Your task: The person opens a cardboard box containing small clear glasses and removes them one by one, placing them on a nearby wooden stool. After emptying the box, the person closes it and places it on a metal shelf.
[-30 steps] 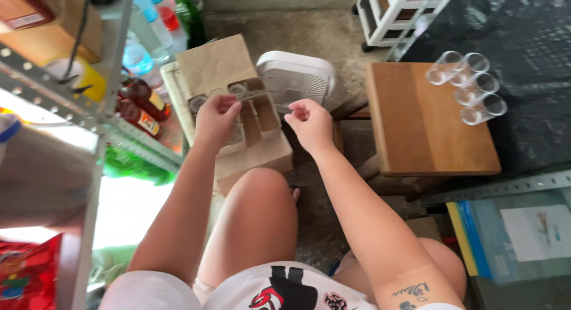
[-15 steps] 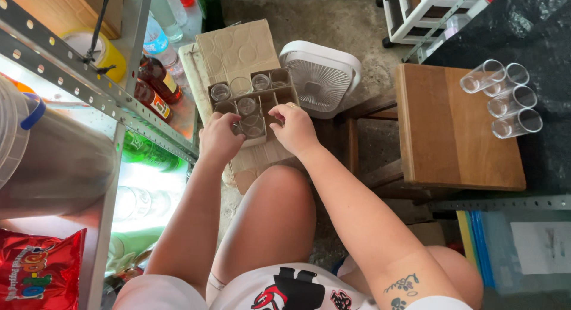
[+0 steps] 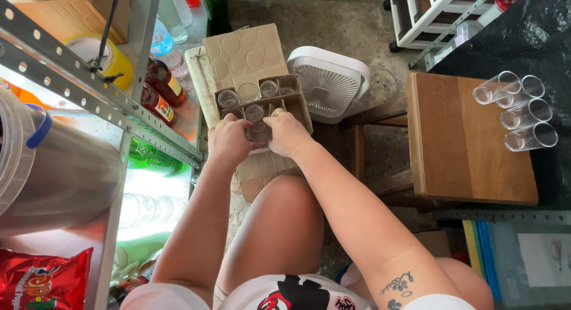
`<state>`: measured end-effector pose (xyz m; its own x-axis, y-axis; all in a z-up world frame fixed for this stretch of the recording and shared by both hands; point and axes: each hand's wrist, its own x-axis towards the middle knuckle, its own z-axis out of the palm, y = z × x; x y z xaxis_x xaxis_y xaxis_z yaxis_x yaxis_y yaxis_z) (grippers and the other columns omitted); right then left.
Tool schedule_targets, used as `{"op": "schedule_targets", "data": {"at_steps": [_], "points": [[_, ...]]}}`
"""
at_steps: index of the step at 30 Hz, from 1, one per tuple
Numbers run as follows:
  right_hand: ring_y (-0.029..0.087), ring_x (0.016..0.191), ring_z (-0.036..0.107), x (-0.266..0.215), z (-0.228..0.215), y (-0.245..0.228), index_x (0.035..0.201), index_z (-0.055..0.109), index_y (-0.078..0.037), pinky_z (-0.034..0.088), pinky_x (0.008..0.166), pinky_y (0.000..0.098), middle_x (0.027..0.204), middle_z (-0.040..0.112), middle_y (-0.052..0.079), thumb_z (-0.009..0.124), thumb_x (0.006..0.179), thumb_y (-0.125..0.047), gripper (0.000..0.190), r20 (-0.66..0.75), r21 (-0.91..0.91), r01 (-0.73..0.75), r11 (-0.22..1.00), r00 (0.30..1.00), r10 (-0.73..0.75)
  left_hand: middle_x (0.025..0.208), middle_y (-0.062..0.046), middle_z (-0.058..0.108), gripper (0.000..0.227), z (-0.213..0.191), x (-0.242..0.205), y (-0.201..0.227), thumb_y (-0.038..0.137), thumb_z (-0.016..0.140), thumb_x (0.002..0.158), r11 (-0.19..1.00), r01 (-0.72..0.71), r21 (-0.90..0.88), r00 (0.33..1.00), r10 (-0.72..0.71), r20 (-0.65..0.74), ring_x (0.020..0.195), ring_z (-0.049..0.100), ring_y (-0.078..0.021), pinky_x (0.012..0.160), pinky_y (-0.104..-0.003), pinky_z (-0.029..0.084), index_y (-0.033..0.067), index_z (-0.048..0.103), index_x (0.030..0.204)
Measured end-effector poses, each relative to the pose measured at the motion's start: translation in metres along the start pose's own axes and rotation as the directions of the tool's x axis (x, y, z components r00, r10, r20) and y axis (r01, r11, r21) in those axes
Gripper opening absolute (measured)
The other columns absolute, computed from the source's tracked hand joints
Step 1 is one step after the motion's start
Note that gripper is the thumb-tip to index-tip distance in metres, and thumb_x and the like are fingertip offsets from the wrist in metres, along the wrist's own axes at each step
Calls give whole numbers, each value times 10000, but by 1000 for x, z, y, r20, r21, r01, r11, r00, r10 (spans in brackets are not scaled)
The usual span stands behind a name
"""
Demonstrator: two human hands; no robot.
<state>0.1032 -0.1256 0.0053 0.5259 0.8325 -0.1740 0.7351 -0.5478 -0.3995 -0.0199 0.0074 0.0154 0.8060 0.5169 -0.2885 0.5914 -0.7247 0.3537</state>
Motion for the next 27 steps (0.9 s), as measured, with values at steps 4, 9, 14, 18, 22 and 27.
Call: {"op": "schedule_targets", "data": {"at_steps": [4,9,14,18,22,27], "points": [[316,1163,652,2,-6,-5,1124,724,-101,570,1033,390,1191,615,87,867,726,-170,428,10,-42,-15,999,1000,16,1274,4,591,547,1,1,2,386,874,771,1000,-2,5,1000,2,-4,1295,585,-253,1041,-425,448,332,712,1291],[309,1216,618,-1,-12,-9,1268,702,-122,537,1072,400,1224,595,90,868,742,-163,554,26,32,-56,998,998,55,1244,2,600,542,-4,-2,4,368,870,783,1000,-19,-13,1000,19,-12,1275,592,-245,1065,-440,443,323,697,1294],[315,1251,599,-14,-26,-11,1262,695,-107,515,1113,423,1244,592,93,885,714,-191,586,-15,123,-36,992,999,38,1221,-7,602,575,-2,-3,0,346,875,783,995,-65,-76,998,62,-32,1270,586,-254,1099,-473,425,292,668,1317],[297,1350,563,-23,-38,-11,1330,642,-89,516,1133,389,1362,590,109,850,751,-182,623,-24,304,-24,952,999,32,1239,-69,625,576,-5,-8,-2,261,859,814,956,-129,-264,991,115,-69,1243,625,-311,1088,-501,481,243,617,1335],[248,1399,547,-51,-71,-25,1403,565,-60,547,1092,312,1437,602,119,815,787,-104,666,33,545,-112,831,993,113,1331,-86,637,564,-32,-32,18,195,804,867,898,-168,-406,986,150,-76,1263,645,-283,1094,-482,498,227,561,1376],[227,1332,609,-73,-90,-13,1408,545,-86,556,1060,342,1423,649,107,825,803,-107,667,-38,679,-78,730,989,142,1383,-158,651,533,-50,-50,44,183,744,931,785,-237,-572,971,213,-110,1256,659,-313,1083,-498,509,231,537,1420]]}}
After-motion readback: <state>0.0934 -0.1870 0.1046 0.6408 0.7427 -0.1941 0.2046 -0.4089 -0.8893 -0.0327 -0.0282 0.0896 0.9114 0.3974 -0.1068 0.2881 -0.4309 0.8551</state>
